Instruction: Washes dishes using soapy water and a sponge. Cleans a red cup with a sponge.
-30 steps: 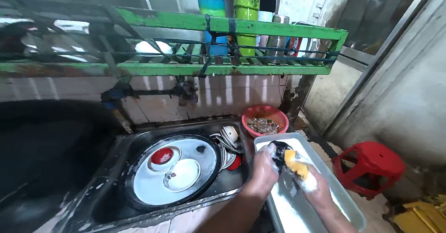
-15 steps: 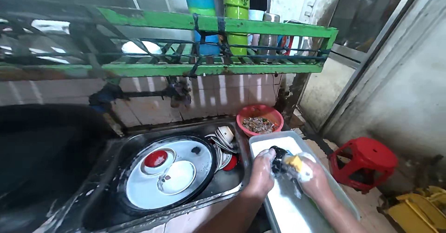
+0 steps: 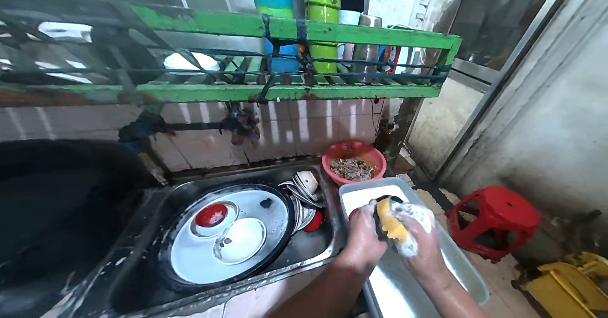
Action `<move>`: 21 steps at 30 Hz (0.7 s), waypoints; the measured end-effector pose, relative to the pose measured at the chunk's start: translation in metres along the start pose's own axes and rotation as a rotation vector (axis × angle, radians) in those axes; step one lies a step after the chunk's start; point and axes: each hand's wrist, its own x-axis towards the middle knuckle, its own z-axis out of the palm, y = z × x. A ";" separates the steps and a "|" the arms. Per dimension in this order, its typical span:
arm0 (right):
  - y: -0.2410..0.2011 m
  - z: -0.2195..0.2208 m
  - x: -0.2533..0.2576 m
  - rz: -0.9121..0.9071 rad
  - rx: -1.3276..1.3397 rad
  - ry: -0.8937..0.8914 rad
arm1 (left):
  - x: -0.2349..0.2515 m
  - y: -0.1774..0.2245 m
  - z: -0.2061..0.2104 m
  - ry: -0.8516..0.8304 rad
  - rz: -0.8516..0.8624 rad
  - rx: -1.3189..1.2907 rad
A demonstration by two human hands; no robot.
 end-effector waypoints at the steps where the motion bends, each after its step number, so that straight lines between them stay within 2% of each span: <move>1: 0.008 0.005 -0.006 -0.043 0.021 0.023 | -0.005 0.001 0.006 0.011 -0.011 -0.051; 2: 0.016 0.008 -0.013 -0.015 0.097 0.021 | -0.007 0.004 0.009 0.030 -0.014 -0.094; 3: 0.020 0.010 -0.018 0.088 0.238 0.038 | -0.007 0.005 0.009 0.040 -0.013 -0.153; 5: 0.013 0.006 -0.010 0.459 0.470 0.148 | -0.003 -0.002 0.005 0.037 0.013 -0.180; 7: 0.010 -0.007 0.010 0.844 0.439 0.045 | -0.003 -0.015 -0.001 0.028 0.092 0.054; 8: 0.011 -0.011 0.019 0.940 0.375 -0.053 | -0.007 -0.020 -0.004 -0.020 0.141 0.269; 9: 0.006 -0.014 0.027 0.947 0.270 -0.152 | -0.011 -0.021 -0.004 -0.078 0.193 0.530; 11: -0.013 -0.019 0.032 0.738 0.058 -0.249 | -0.020 -0.014 0.003 -0.163 0.277 1.036; 12: -0.019 -0.020 0.031 0.622 0.014 -0.240 | -0.024 -0.009 0.006 -0.197 0.293 1.201; 13: -0.021 -0.021 0.031 0.596 0.035 -0.233 | -0.028 -0.005 0.006 -0.223 0.300 1.242; 15: -0.012 -0.027 0.038 0.818 0.319 -0.221 | -0.028 -0.004 0.000 -0.238 0.330 0.939; 17: -0.002 -0.034 0.041 1.039 0.754 -0.066 | -0.025 0.001 -0.004 -0.236 0.362 0.598; 18: -0.004 -0.037 0.043 1.046 0.837 0.002 | -0.023 0.004 -0.006 -0.236 0.416 0.527; 19: -0.011 -0.040 0.043 0.991 0.770 0.052 | -0.019 0.006 -0.010 -0.237 0.464 0.519; 21: -0.022 -0.042 0.044 0.743 0.470 0.050 | -0.005 0.004 -0.018 -0.273 0.445 0.528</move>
